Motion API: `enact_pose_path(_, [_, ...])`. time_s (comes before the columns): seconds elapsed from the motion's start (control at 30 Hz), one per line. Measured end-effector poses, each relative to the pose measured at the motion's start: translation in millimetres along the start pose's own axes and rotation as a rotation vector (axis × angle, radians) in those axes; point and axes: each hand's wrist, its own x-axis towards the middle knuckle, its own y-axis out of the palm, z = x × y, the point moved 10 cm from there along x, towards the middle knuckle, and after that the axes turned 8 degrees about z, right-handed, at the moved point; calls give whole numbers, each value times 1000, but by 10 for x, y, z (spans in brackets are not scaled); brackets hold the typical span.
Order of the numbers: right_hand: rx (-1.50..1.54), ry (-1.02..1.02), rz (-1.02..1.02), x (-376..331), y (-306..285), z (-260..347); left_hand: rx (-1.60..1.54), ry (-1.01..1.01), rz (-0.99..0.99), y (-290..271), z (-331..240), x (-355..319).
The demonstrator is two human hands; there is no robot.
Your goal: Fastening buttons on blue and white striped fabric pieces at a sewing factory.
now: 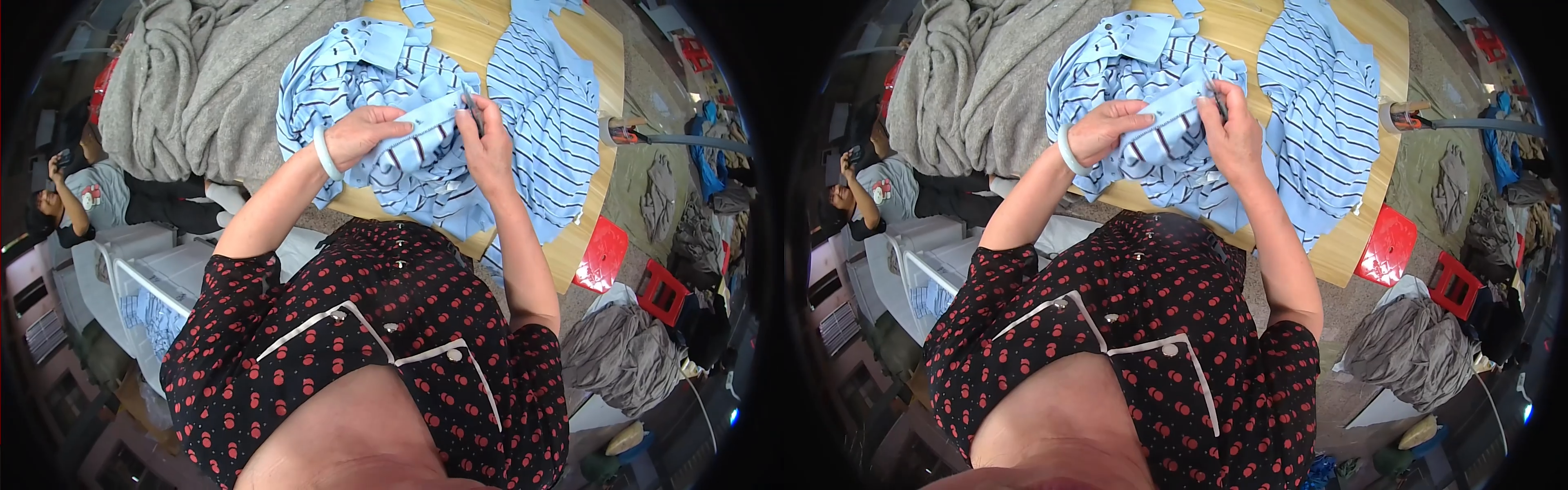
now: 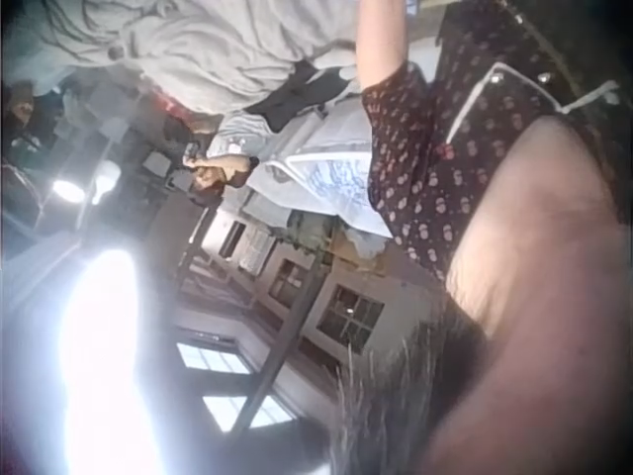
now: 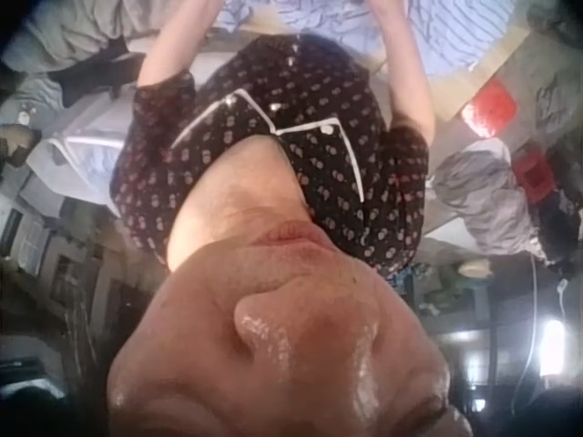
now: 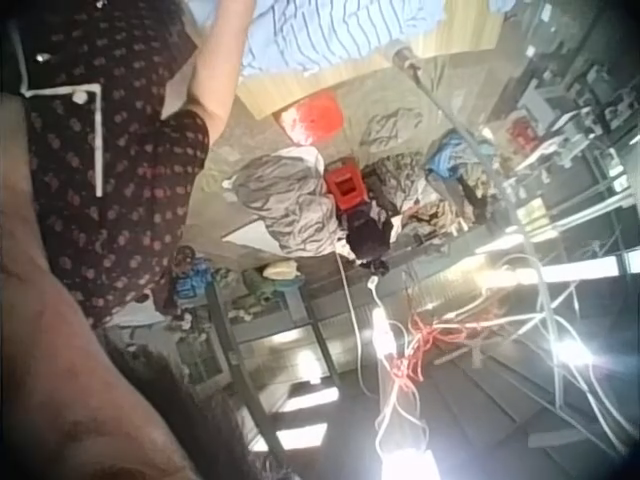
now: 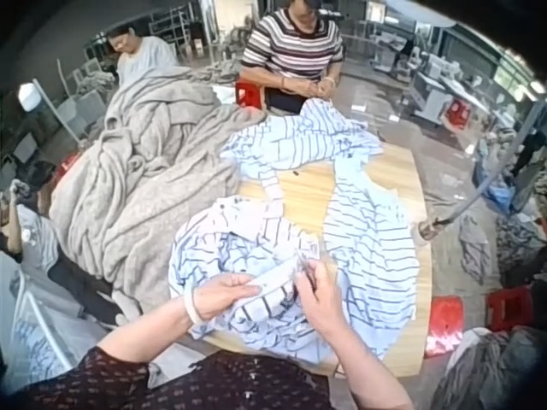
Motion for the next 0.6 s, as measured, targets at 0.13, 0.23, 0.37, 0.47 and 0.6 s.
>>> enact_pose_path(0.13, [-200,-180,76,-147,59,330,-90,126,-68,-42,-207,-39])
enact_pose_path(0.23, [-333,-244,132,-195,154,461,-70,142,-92,-25,-229,-30])
enact_pose_path(0.37, [-332,-291,121,-183,170,492,-52,168,-76,14,-253,-14])
enact_pose_path(0.47, [-354,-289,107,-172,147,490,15,176,-64,75,-291,-19])
enact_pose_path(0.6, [-335,-307,122,-155,155,538,25,170,-48,97,-299,-16])
